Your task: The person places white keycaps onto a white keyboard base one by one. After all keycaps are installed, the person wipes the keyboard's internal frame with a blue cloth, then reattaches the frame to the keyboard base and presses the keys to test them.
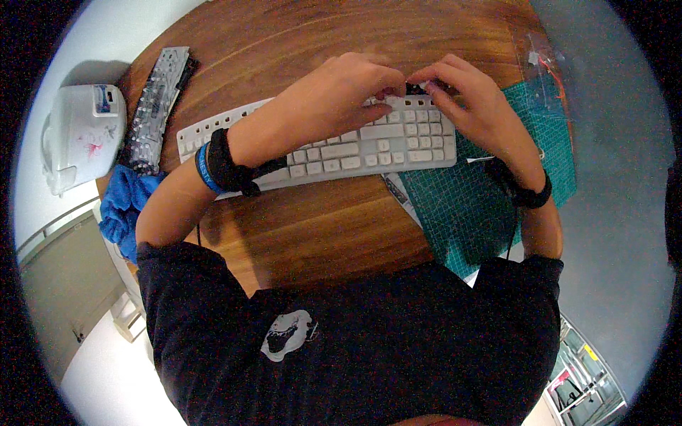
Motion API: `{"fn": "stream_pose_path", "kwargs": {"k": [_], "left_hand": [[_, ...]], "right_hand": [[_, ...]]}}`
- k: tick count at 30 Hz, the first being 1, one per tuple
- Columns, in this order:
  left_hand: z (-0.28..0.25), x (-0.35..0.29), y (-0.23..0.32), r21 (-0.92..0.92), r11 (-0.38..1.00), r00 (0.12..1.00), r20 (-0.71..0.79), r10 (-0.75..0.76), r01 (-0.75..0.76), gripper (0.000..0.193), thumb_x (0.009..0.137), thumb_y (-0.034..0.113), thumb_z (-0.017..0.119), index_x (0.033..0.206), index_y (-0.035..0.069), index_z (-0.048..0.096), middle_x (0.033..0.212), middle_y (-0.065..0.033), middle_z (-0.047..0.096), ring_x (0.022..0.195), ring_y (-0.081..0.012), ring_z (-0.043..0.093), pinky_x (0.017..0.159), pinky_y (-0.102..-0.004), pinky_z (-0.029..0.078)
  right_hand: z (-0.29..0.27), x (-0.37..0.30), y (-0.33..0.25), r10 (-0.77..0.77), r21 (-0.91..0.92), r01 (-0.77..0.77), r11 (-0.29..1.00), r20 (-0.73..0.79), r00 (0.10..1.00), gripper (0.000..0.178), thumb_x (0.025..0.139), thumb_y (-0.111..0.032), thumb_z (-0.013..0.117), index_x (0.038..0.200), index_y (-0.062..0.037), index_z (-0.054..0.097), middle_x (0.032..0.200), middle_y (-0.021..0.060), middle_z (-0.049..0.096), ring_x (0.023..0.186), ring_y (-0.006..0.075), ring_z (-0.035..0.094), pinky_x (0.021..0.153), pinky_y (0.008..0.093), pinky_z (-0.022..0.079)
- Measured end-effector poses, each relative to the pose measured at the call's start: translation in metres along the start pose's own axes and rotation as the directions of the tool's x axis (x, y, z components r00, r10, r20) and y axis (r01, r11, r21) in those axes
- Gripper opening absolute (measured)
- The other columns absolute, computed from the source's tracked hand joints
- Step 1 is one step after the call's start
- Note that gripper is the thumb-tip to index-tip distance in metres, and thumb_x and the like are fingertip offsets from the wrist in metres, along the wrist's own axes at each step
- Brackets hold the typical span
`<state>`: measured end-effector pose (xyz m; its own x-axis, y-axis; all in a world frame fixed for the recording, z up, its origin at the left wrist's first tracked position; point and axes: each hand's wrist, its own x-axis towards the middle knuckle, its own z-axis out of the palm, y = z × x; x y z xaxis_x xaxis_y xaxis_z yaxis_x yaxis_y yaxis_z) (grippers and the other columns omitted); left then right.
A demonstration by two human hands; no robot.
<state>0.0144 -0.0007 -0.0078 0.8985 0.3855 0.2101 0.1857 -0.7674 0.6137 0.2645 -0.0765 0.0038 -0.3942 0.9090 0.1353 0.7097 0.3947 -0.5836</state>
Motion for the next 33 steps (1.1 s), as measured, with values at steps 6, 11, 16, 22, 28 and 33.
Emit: {"fn": "stream_pose_path", "kwargs": {"k": [6,11,16,22,28,33], "left_hand": [[0.0025,0.0014,0.0018,0.028,1.0,1.0,0.009,-0.012,0.012,0.025,0.09,0.02,0.075,0.11,0.006,0.07,0.098,-0.0145,0.071,0.095,-0.0356,0.07,0.083,-0.0466,0.056],[0.0057,0.003,-0.0024,0.059,0.998,1.0,-0.023,0.0,0.002,0.025,0.088,0.02,0.077,0.107,0.005,0.069,0.097,-0.0136,0.07,0.093,-0.0353,0.07,0.082,-0.0458,0.056],[0.0059,0.0063,-0.0021,0.007,0.999,0.999,-0.018,-0.032,0.032,0.026,0.088,0.021,0.079,0.105,0.005,0.069,0.096,-0.0132,0.071,0.089,-0.0332,0.071,0.079,-0.0434,0.058],[0.0061,0.0053,0.0002,0.009,0.998,0.998,-0.036,-0.054,0.054,0.023,0.088,0.022,0.079,0.102,0.006,0.071,0.092,-0.0124,0.071,0.084,-0.0302,0.072,0.074,-0.0419,0.058],[0.0029,0.0072,0.0012,0.021,0.994,0.995,-0.001,-0.103,0.103,0.027,0.085,0.027,0.082,0.1,0.007,0.072,0.082,-0.0124,0.072,0.077,-0.0321,0.072,0.071,-0.0429,0.058],[0.0068,0.0069,-0.0036,-0.017,0.998,0.997,-0.034,-0.063,0.063,0.028,0.086,0.028,0.082,0.101,0.007,0.073,0.081,-0.0126,0.073,0.075,-0.0315,0.073,0.069,-0.0421,0.058]], "right_hand": [[0.0013,-0.0032,0.002,0.031,0.056,-0.032,0.998,0.016,0.999,0.018,0.099,-0.014,0.062,0.114,-0.0059,0.067,0.106,0.0149,0.069,0.102,0.0343,0.068,0.089,0.0409,0.055],[-0.0004,-0.0047,0.0021,0.013,0.118,-0.023,0.993,0.083,0.996,0.027,0.094,-0.003,0.067,0.121,-0.004,0.065,0.109,0.0102,0.067,0.098,0.0228,0.069,0.083,0.0338,0.057],[0.0024,-0.0045,0.0035,0.04,0.164,-0.058,0.985,0.114,0.993,0.03,0.092,-0.001,0.068,0.122,-0.0037,0.064,0.111,0.0085,0.068,0.098,0.0202,0.069,0.085,0.0332,0.058],[0.0047,-0.0041,0.0082,0.022,0.17,-0.031,0.985,0.056,0.998,0.028,0.09,-0.007,0.071,0.117,-0.0061,0.067,0.099,0.0128,0.07,0.09,0.0281,0.071,0.082,0.0393,0.058],[0.0054,-0.0043,0.0075,0.036,0.238,-0.049,0.97,0.056,0.998,0.03,0.091,-0.008,0.07,0.12,-0.0072,0.067,0.1,0.0127,0.071,0.09,0.0277,0.071,0.081,0.0381,0.058],[0.0048,-0.0035,0.0073,0.097,0.221,-0.113,0.969,0.082,0.992,0.03,0.092,-0.01,0.071,0.122,-0.0075,0.066,0.097,0.0126,0.071,0.089,0.0277,0.071,0.081,0.0378,0.058]]}}
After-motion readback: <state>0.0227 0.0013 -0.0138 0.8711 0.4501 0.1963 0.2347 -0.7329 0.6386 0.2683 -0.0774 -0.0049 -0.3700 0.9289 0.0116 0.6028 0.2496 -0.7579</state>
